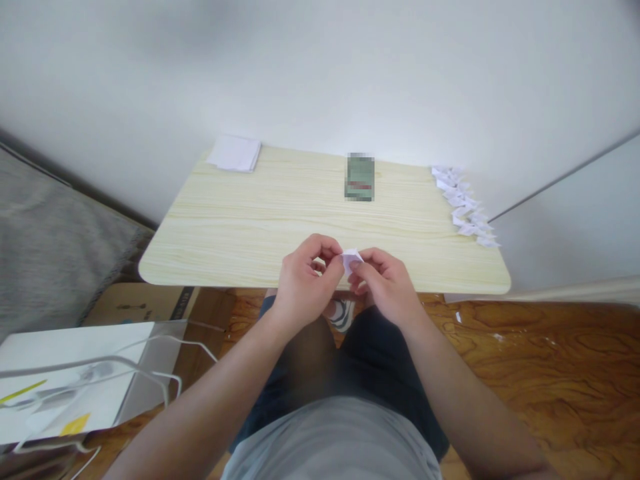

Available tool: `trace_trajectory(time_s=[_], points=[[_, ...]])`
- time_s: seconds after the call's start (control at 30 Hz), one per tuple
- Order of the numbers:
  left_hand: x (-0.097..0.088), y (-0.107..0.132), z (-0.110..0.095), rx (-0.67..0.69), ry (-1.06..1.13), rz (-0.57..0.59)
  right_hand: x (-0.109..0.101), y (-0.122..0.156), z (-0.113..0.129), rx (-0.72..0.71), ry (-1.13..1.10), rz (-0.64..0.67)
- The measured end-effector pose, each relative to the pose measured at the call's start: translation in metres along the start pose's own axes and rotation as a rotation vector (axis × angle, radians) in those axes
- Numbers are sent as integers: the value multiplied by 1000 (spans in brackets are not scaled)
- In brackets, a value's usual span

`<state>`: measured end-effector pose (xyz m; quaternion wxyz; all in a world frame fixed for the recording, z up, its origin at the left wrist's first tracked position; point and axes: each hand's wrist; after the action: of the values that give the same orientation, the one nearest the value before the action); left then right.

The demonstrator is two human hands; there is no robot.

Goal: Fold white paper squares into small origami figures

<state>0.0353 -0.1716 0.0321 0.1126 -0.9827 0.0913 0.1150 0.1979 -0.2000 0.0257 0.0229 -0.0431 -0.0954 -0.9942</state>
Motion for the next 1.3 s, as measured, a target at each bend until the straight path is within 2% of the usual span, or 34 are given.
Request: trace_trajectory(time_s=[0.07, 0.13, 0.27, 0.53, 0.83, 0.97, 1.13, 1.3], points=[[-1, -1, 0, -3, 7, 10, -1, 0, 3, -68, -36, -57], [-1, -1, 0, -2, 43, 25, -2, -1, 3, -106, -96, -53], [0, -1, 2, 16, 109, 33, -3, -2, 0, -110, -141, -24], [0, 1, 4, -46, 196, 94, -2, -2, -4, -151, -159, -20], [-3, 1, 6, -93, 493, 170, -8, -2, -5, -68, -297, 61], [-3, 2, 5, -112, 476, 165, -7, 0, -2, -89, -208, -1], [-5, 2, 3, -96, 470, 177, -6, 3, 4, -223, -56, -25], [-8, 4, 3, -144, 326, 200, -3, 6, 5, -302, -27, -30]])
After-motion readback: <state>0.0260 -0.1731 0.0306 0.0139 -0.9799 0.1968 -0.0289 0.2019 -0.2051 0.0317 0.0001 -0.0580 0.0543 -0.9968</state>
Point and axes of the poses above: each hand's wrist, its own y-axis away from the middle knuckle, its own x-axis out of the palm, z = x × y, and after that the axes turned 4 degrees about z, right-handed
